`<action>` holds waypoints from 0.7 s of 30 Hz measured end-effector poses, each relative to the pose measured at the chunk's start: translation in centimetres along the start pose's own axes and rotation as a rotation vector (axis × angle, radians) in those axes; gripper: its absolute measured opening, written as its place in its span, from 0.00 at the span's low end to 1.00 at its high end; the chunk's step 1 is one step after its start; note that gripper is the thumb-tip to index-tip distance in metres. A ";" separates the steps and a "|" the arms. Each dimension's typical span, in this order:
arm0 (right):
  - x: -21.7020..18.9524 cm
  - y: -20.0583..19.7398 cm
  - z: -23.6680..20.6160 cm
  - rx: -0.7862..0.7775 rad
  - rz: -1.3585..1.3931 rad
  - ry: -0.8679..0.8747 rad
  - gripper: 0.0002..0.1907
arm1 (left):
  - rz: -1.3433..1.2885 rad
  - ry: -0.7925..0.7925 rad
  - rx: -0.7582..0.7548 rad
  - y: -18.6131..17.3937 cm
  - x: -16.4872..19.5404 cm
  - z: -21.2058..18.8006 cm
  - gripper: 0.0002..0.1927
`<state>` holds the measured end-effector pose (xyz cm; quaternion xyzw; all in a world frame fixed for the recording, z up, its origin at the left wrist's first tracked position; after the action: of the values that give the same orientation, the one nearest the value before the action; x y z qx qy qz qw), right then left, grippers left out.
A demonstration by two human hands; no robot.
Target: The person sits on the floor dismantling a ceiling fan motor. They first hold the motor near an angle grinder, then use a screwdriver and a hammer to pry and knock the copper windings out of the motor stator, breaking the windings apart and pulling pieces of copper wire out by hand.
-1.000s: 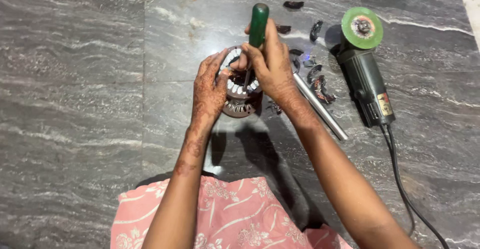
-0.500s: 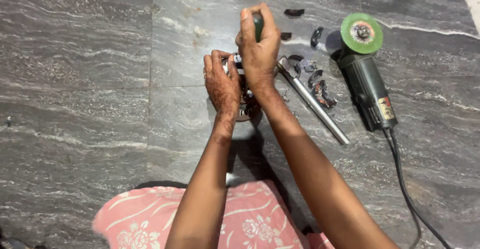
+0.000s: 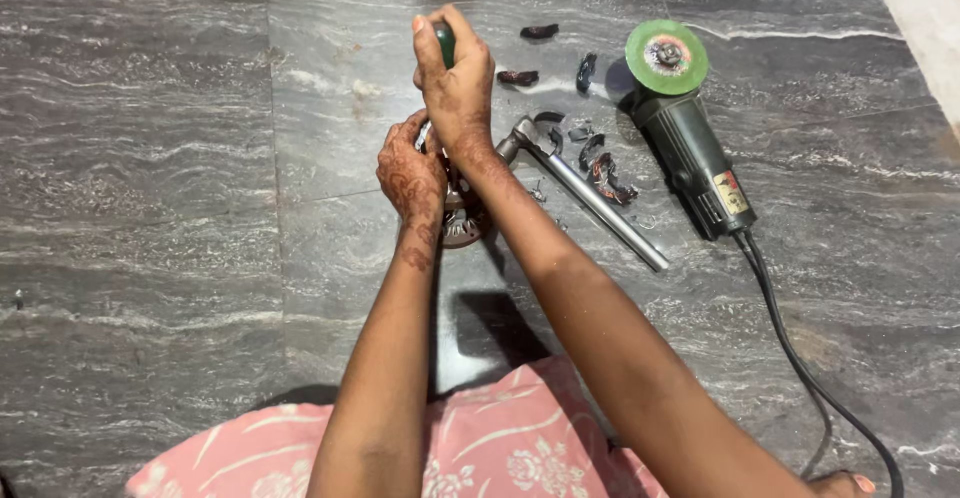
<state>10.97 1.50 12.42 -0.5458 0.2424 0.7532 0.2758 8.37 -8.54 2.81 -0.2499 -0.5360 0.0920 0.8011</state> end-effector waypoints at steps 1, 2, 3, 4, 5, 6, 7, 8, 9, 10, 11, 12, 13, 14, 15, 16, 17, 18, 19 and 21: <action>0.0 0.1 0.2 -0.007 -0.002 -0.013 0.18 | -0.002 0.029 0.025 -0.1 0.1 0.1 0.13; 0.0 0.1 0.2 -0.017 -0.005 -0.024 0.19 | -0.005 0.054 0.051 -0.1 0.1 0.0 0.13; 0.1 0.0 0.2 -0.022 0.013 -0.025 0.19 | -0.027 0.078 0.071 0.0 0.0 -0.1 0.13; 0.3 -0.1 0.1 -0.031 0.032 -0.026 0.19 | -0.047 0.101 0.094 0.1 0.0 -0.2 0.12; 0.6 -0.4 0.0 -0.043 0.054 -0.026 0.19 | -0.065 0.123 0.120 0.1 -0.1 -0.3 0.12; 0.7 -0.5 -0.3 -0.076 0.077 -0.060 0.20 | -0.088 0.161 0.153 0.0 0.1 -0.4 0.12; 0.6 -0.8 -0.5 -0.117 0.100 -0.086 0.20 | -0.107 0.188 0.188 0.1 0.1 -0.6 0.12; 0.6 -0.9 -0.9 -0.161 0.128 -0.098 0.20 | -0.159 0.266 0.251 -0.2 0.7 -1.0 0.12; 1.2 -1.4 -1.0 -0.175 0.157 -0.039 0.19 | -0.200 0.349 0.318 -0.8 1.4 -1.3 0.12; 1.5 -1.7 -0.9 -0.195 0.196 0.007 0.19 | -0.188 0.264 0.309 -0.6 1.0 -1.2 0.12; 1.6 -1.8 -1.2 -0.263 0.241 0.022 0.17 | -0.182 0.184 0.308 -0.5 0.7 -1.2 0.12; 1.6 -1.9 -1.3 -0.328 0.275 0.032 0.17 | -0.166 0.136 0.276 -0.2 0.7 -1.3 0.13; 1.5 -2.1 -1.4 -0.325 0.241 0.008 0.16 | -0.154 0.091 0.239 -0.1 0.7 -1.3 0.13; 1.4 -2.4 -1.4 -0.313 0.207 -0.018 0.16 | -0.143 0.073 0.228 -0.2 0.8 -1.3 0.13; 1.2 -2.6 -1.4 -0.292 0.170 -0.044 0.17 | -0.136 0.056 0.208 -0.1 1.0 -1.5 0.13; 1.2 -2.7 -1.5 -0.299 0.189 -0.042 0.16 | -0.132 0.042 0.183 -0.1 1.1 -1.6 0.13; 1.2 -2.7 -1.5 -0.300 0.206 -0.041 0.16 | -0.128 0.035 0.174 -0.1 1.1 -1.6 0.13; 1.2 -2.8 -1.6 -0.294 0.220 -0.039 0.15 | -0.126 0.029 0.158 0.0 1.0 -1.7 0.13; 1.2 -2.7 -1.6 -0.290 0.210 -0.035 0.15 | -0.123 0.024 0.138 0.1 0.9 -1.7 0.13; 1.1 -2.5 -1.7 -0.278 0.192 -0.037 0.15 | -0.087 0.076 0.159 -0.1 0.9 -1.6 0.13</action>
<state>13.57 2.37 10.72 -0.5389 0.1817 0.8123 0.1290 10.17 -8.81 3.09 -0.1653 -0.5069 0.0896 0.8413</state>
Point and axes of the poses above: each hand's wrist, its own z-axis towards the middle knuckle, its own y-axis out of the palm, x = y × z, the point moved 7 cm from there along z, towards the middle knuckle, and after that the axes turned 14 degrees about y, right-handed, at the moved point
